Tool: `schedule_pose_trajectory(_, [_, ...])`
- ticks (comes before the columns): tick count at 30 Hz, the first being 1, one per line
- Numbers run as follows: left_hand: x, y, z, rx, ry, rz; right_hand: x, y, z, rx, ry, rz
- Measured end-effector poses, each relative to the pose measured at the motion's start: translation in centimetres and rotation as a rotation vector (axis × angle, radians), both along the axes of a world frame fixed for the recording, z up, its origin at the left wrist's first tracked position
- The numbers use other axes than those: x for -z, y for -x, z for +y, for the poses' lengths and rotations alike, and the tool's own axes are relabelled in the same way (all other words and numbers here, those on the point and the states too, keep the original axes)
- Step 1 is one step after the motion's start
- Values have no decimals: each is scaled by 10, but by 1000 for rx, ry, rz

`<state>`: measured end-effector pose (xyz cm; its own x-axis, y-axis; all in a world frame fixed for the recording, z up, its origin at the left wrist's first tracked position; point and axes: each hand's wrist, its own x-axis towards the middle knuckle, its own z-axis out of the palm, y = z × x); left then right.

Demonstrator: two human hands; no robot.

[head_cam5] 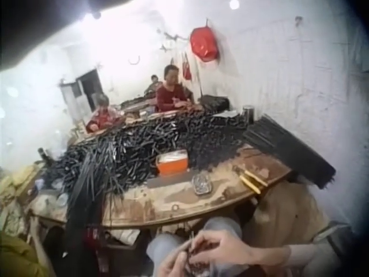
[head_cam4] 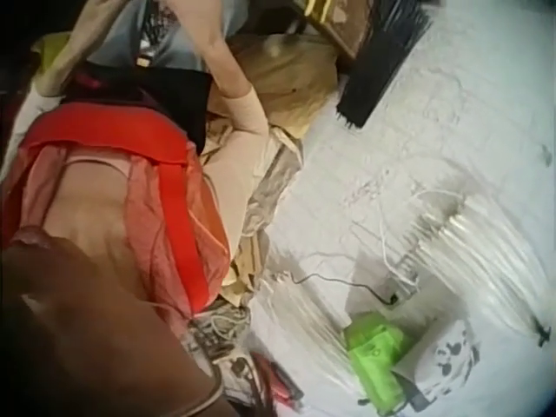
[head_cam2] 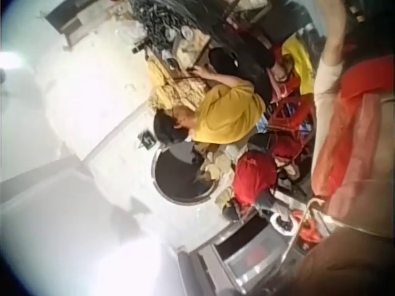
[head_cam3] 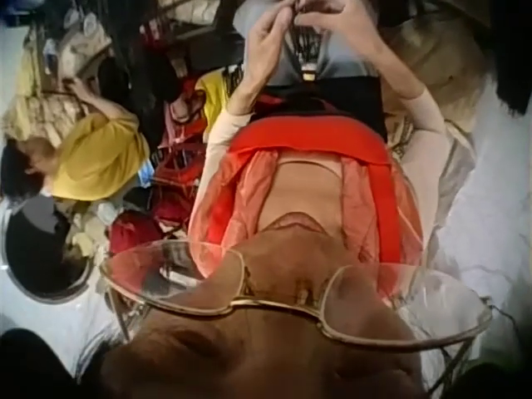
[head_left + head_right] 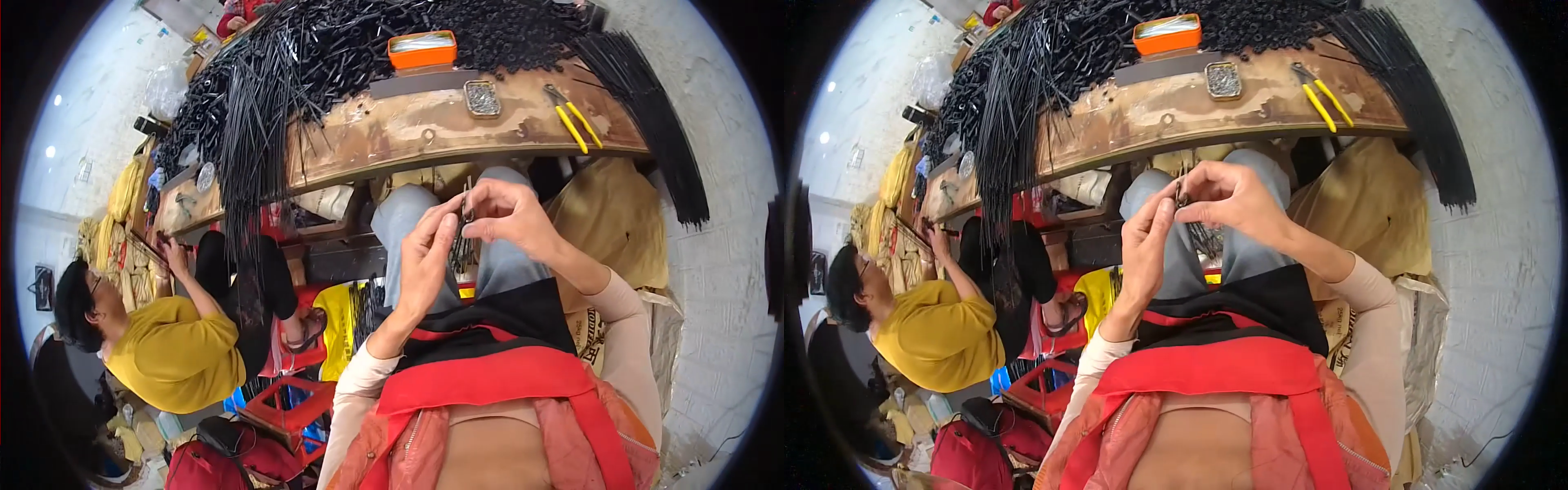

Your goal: The recorder is assembling bundles of black plastic strips, possibly cable ties, using a workbench fixture and trimming them with pliers.

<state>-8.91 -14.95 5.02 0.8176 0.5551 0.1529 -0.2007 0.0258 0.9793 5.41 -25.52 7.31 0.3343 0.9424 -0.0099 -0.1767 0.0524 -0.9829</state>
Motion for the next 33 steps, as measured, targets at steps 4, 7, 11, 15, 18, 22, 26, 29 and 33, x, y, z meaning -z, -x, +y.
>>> schedule_pose_trajectory(4, [9, 9, 0, -80, 69, 0, 17, 2, 13, 36, -13, 32])
schedule_pose_trajectory(7, [6, 13, 6, -46, 227, -75, 14, 3, 14, -11, 2, 40])
schedule_pose_trajectory(11, [-5, 16, 24, 142, 289, 7, 4, 13, 12, -33, -36, 192])
schedule_pose_trajectory(15, [1, 14, 25, 92, 275, 3, 21, 22, 11, -33, -229, 296])
schedule_pose_trajectory(18, [-12, 17, 8, -152, 86, -1, 14, 26, 8, 72, -199, 310])
schedule_pose_trajectory(22, [-14, 12, -9, -82, 257, -144, 10, 32, -9, 132, -212, 146])
schedule_pose_trajectory(26, [-4, 12, 12, 224, 443, -90, 4, 29, -17, 72, -227, 78])
schedule_pose_trajectory(29, [-5, 12, 13, 312, 453, -169, -3, 28, -16, 91, -211, 35])
schedule_pose_trajectory(33, [-18, 12, 10, 115, 270, -57, -5, 28, -18, 114, -149, 82])
